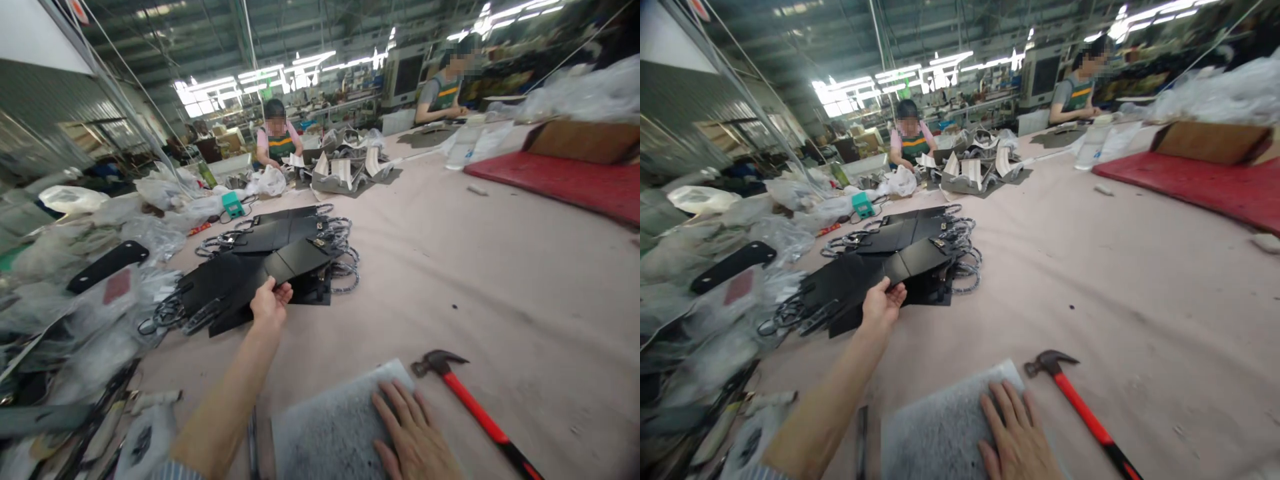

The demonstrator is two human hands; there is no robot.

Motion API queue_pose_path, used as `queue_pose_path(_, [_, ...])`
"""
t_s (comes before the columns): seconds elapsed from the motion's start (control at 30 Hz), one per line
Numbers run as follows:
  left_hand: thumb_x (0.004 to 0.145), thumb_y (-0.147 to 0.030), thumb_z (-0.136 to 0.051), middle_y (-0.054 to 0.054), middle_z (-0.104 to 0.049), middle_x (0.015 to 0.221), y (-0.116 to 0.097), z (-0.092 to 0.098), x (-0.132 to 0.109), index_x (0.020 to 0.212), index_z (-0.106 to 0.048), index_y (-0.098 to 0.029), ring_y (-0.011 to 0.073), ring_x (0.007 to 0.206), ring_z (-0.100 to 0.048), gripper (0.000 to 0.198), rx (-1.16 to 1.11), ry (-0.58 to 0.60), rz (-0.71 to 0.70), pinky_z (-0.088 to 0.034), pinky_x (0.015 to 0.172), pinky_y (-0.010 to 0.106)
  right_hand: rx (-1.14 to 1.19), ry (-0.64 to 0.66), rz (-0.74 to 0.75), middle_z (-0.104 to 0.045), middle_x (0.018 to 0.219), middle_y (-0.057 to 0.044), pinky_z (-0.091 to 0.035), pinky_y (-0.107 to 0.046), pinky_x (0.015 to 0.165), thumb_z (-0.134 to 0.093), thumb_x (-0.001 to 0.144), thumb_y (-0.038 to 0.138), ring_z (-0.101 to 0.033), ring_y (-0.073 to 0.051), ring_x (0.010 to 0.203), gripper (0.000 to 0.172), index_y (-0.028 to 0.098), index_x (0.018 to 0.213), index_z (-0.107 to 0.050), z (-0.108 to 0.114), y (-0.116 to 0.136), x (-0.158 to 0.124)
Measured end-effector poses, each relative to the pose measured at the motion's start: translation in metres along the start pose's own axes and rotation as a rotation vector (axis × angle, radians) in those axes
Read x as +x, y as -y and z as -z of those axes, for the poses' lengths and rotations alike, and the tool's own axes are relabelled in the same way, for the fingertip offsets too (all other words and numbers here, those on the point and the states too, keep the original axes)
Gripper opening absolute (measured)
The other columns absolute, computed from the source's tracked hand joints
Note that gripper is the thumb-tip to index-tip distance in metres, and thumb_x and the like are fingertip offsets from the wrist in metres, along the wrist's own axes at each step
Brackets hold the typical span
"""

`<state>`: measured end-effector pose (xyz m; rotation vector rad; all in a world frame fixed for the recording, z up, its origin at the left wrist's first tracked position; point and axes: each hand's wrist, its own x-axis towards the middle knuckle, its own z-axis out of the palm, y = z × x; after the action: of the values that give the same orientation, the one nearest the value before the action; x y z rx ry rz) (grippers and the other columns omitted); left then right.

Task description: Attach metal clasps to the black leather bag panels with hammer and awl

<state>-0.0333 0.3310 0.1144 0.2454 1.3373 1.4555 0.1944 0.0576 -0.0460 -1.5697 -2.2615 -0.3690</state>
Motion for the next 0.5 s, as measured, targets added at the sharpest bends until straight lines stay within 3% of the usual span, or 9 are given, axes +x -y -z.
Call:
queue_pose_path(0.13, [0.089,-0.022,-0.068,0.006,-0.066,0.059,0.075,0.059,-0.084,0.076,-0.062,-0.011,0.0156,0.046,-0.065,0.018,0.064,-0.075,-0.011,-0.054,0.046,0.024,0.1,0.109,-0.09,-0.056,0.15,-0.012,-0.025,-0.055,0.119,-0.054,0.095,0.038,-0.043,-0.035,0.142,0.052,0.022,0.145,-0.055,0.026,0.014,0.011])
queue_pose_path(0.23, [0.084,-0.023,-0.074,0.005,-0.067,0.059,0.108,0.096,-0.133,0.077,-0.066,-0.01,0.0173,0.046,-0.066,0.016,0.096,-0.107,-0.039,-0.054,0.044,0.024,0.193,0.182,-0.146,-0.054,0.15,-0.014,-0.027,-0.058,0.119,-0.053,0.096,0.035,-0.042,-0.036,0.143,0.05,0.02,0.144,-0.055,0.033,0.017,0.013])
queue_pose_path(0.4, [0.083,-0.021,-0.077,0.006,-0.068,0.059,0.129,0.14,-0.191,0.077,-0.067,-0.008,0.0179,0.048,-0.067,0.017,0.072,-0.144,-0.002,-0.055,0.044,0.023,0.452,0.127,-0.263,-0.055,0.148,-0.017,-0.027,-0.061,0.121,-0.058,0.092,0.036,-0.046,-0.035,0.14,0.051,0.016,0.139,-0.056,0.037,0.013,0.011])
queue_pose_path(0.5, [0.088,-0.015,-0.071,0.007,-0.068,0.06,0.131,0.159,-0.22,0.075,-0.065,-0.01,0.0174,0.049,-0.068,0.016,0.009,-0.175,0.079,-0.056,0.046,0.023,0.949,0.004,-0.529,-0.062,0.139,-0.016,-0.028,-0.058,0.122,-0.068,0.081,0.036,-0.05,-0.034,0.136,0.045,0.019,0.123,-0.064,0.042,0.005,0.016])
